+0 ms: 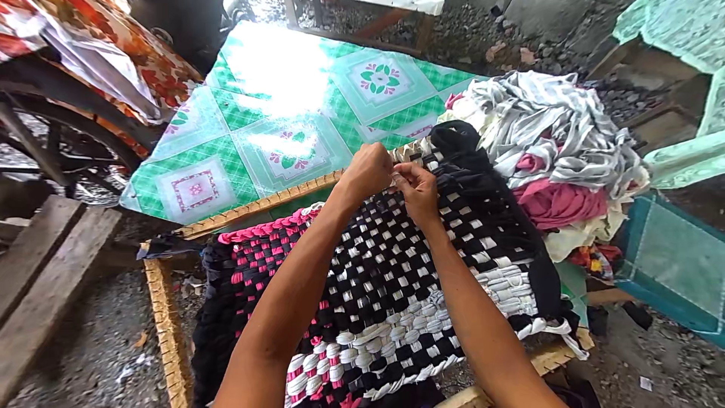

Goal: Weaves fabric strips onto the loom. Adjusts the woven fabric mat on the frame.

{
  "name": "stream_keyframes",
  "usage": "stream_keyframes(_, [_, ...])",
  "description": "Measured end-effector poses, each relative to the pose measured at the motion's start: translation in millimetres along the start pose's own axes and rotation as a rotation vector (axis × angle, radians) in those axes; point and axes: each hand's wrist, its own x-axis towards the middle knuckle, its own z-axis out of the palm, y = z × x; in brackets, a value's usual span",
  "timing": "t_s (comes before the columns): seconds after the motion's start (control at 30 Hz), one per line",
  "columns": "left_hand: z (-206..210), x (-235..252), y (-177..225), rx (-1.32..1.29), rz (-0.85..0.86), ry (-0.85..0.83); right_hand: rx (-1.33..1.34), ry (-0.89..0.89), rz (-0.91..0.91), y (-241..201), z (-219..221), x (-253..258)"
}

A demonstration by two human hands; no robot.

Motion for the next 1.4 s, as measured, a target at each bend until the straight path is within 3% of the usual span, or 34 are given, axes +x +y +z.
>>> stream_keyframes(0.13, [8.4,-7.2,-2.3,0.056,0.098,0.026,-0.282,0.064,-0.125,-3.9,8.5,-9.1])
stream_keyframes(0.4, [16.4,-13.1,-23.0,0.04,0.065,0.201,-0.438,0.136,-0.312,-8.8,9.6,-15.2])
stream_keyframes(0.5, [24.0,-13.6,-26.4,0.046,0.105,0.28,-0.423,0.175,-0.254,-8.8,2.4,-15.5])
stream_keyframes(0.6, [31.7,-18.8,-23.3,0.026,0.141,0.36,-0.459,0.08,-0.184,-4.8,1.8,-7.9])
stream_keyframes(0.97, [57.5,-25.2,-26.5,-0.041,0.184,0.606,-0.624,0.047,-0.164,-3.5,5.8,-5.6])
stream_keyframes(1.13, [63.9,-22.0,-29.3,-0.008,0.219,0.603,-0.598,-0.021,-0.178,-3.7,2.4,-7.8])
stream_keyframes(1.3, [43.4,-24.8,-33.0,-0.023,0.271,0.386,-0.361,-0.035,-0.151,-5.3,-1.8,-8.8])
stream_keyframes(1.4, [41.0,-24.7,-35.7,-0.104,0.253,0.455,-0.39,0.021,-0.141,-5.6,2.2,-7.0])
